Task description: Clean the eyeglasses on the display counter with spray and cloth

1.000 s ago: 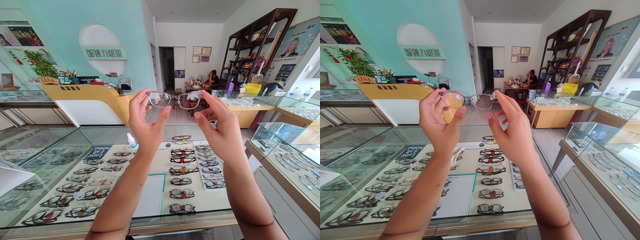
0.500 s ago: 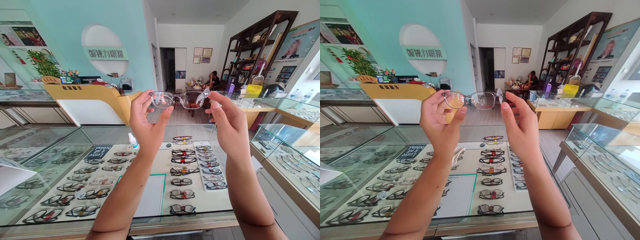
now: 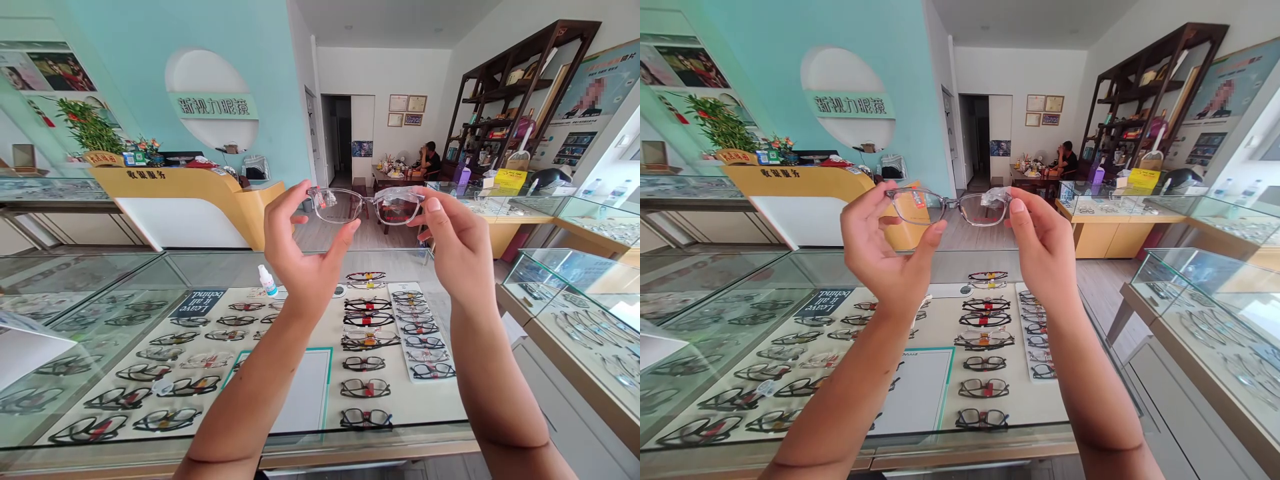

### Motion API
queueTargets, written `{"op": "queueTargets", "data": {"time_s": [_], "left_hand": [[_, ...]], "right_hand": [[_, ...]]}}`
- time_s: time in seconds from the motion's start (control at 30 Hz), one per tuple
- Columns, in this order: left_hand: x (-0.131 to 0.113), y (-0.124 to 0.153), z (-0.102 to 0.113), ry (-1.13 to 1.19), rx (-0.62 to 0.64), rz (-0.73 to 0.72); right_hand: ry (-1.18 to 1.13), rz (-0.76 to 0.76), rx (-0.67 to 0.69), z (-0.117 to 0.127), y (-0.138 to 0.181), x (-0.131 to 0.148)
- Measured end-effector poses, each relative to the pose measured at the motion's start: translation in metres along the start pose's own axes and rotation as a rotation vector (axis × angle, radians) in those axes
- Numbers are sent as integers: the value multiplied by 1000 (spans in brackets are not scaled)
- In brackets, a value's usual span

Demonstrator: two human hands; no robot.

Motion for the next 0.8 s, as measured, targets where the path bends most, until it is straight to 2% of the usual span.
{"op": "queueTargets", "data": {"time_s": [0.33,0.57,0.7,0.8], "left_hand": [[9,5,-12,199,44,114],[8,2,-12,230,45,152],[15,9,-14,204,50,187],[24,35,-12,180,57,207]], "right_hand": [[13,67,-124,5,4,5],[75,129,-145,4,8,15],[63,34,-152,2,11,5],[39,-39,-125,-6,26,-14]]}}
Point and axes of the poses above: each hand's wrist, its own y-axis away from the middle knuckle, its own z-axis out of the back of the hand, x = y × z, the point moved 9 cm from there along -y, towards the middle knuckle, and after that the axes turned 5 degrees about y, right-handed, at the moved point
